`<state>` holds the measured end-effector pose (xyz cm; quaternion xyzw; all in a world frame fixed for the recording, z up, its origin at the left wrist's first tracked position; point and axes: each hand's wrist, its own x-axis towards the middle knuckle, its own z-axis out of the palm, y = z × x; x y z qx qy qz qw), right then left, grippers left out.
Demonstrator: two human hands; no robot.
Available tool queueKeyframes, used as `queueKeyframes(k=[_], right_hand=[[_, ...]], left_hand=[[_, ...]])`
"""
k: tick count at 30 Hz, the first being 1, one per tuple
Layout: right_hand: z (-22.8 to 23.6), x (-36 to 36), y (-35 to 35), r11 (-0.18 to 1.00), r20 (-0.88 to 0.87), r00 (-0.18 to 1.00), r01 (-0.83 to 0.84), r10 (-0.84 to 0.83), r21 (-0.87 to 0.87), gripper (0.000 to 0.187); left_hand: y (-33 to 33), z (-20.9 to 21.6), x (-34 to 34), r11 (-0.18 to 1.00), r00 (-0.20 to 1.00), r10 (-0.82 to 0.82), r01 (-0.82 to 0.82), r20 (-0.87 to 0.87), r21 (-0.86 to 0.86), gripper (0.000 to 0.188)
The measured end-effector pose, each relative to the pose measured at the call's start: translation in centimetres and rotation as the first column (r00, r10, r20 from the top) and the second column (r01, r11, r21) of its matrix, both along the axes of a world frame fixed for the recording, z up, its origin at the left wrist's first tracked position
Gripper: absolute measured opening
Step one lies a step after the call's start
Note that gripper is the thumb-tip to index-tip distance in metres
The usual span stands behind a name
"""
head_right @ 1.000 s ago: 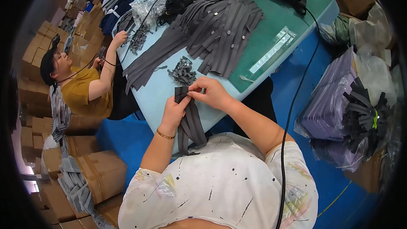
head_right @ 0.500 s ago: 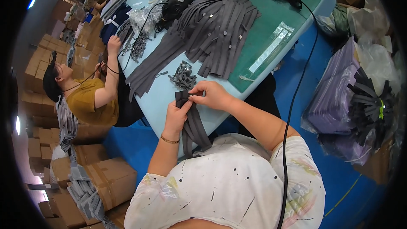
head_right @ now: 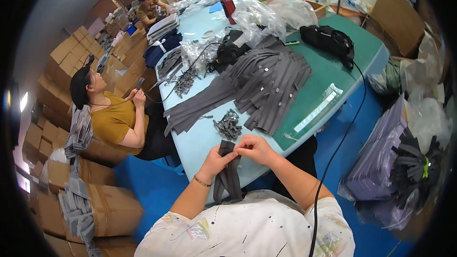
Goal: Manually attaching metal sliders to zipper tapes in a production workshop.
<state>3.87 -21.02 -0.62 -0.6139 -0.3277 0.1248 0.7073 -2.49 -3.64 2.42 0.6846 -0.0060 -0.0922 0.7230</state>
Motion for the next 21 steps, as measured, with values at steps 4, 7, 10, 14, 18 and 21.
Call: queueKeyframes(k=[4,7,10,14,18,21], right_hand=[[1.1,1.3,-0.9,0.981,-0.381,0.923,0.114,-0.046,0.158,0.011],[2.7,1.7,-1.0,0.948,-0.640,0.744,0.309,-0.190,0.079,0.018],[2.4,-0.4,0.8,0.993,-0.689,0.714,0.099,-0.120,-0.070,0.019],[0.4,-1.7,1.6,0.992,-0.490,0.866,0.126,-0.095,0.031,0.017],[0.5,-0.7,1.2,0.889,-0.306,0.877,0.430,-0.370,0.158,0.014],[3.0,1.0,0.3,0.915,-0.362,0.863,0.399,-0.352,0.059,0.019]], left_hand=[[-0.2,0.2,-0.1,0.987,0.989,-0.148,0.146,0.023,0.060,0.021],[-0.5,0.7,0.5,0.998,1.000,0.012,-0.011,-0.020,0.065,0.025],[0.2,0.3,0.6,0.998,0.998,0.047,-0.048,-0.040,-0.027,0.024],[-0.4,0.9,0.8,1.000,1.000,-0.010,0.010,-0.013,0.003,0.017],[-0.9,0.0,0.5,1.000,1.000,-0.028,0.028,0.011,0.005,0.018],[-0.8,-0.4,0.3,1.000,0.999,0.003,-0.004,0.032,0.007,0.026]])
